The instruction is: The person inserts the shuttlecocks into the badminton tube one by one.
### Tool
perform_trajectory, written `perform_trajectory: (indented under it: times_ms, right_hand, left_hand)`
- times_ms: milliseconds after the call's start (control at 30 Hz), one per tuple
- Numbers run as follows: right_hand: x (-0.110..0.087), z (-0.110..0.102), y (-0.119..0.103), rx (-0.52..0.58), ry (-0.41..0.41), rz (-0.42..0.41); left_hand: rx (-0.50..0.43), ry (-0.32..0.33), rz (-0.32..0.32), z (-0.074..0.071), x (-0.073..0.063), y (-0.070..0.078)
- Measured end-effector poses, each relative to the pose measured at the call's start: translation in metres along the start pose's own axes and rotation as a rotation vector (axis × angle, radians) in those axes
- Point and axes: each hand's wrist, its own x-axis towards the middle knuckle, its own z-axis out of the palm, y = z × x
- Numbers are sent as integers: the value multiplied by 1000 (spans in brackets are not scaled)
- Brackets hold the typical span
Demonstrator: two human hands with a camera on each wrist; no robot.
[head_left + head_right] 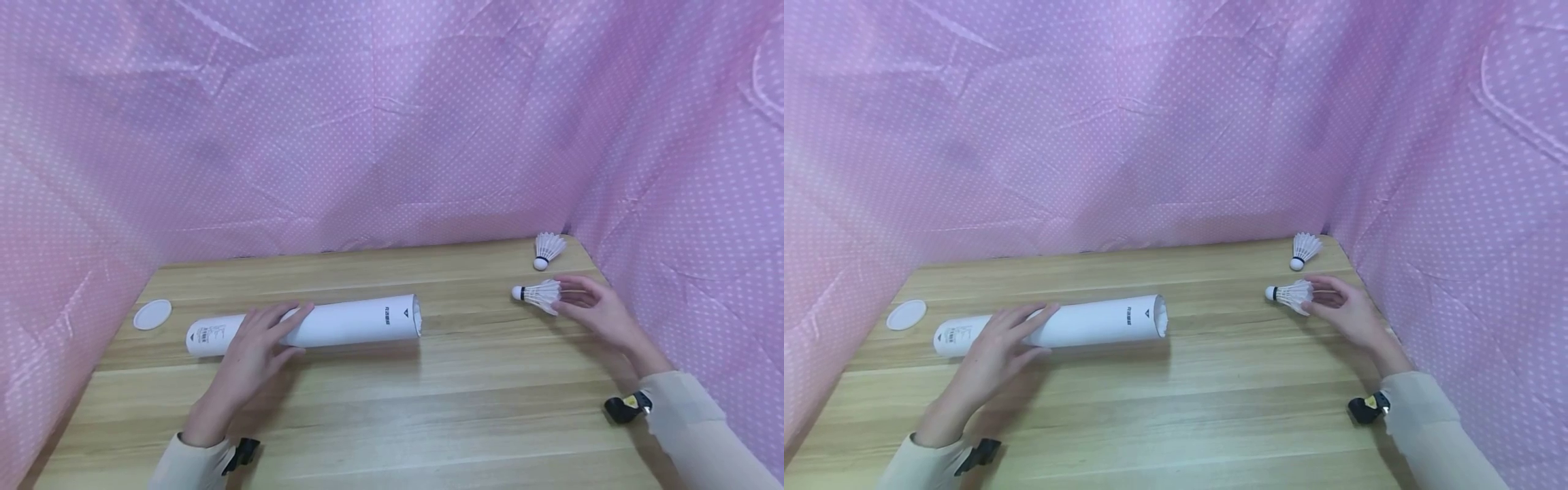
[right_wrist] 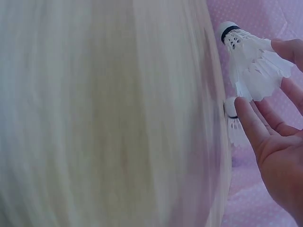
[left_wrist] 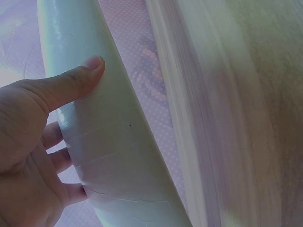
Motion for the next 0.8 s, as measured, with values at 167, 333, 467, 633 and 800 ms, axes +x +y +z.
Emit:
perform_trajectory:
  times_ms: [167,333,467,633,800]
  right_hand:
    - [-1,11,-9,55,-18,3]
    - [1,24,-21,114,-40,-9]
    - [3,34,-30,151,-57,-45]
    - [6,47,-44,189,-88,-94]
    - [8,60,-59,220,-115,-118]
  left_hand:
    - [3,3,1,0,0,0]
    - [2,10,12,-1,1,1]
    - [5,12,17,-1,1,1]
    - [4,8,16,-1,2,1]
    - [1,4,9,-1,1,1]
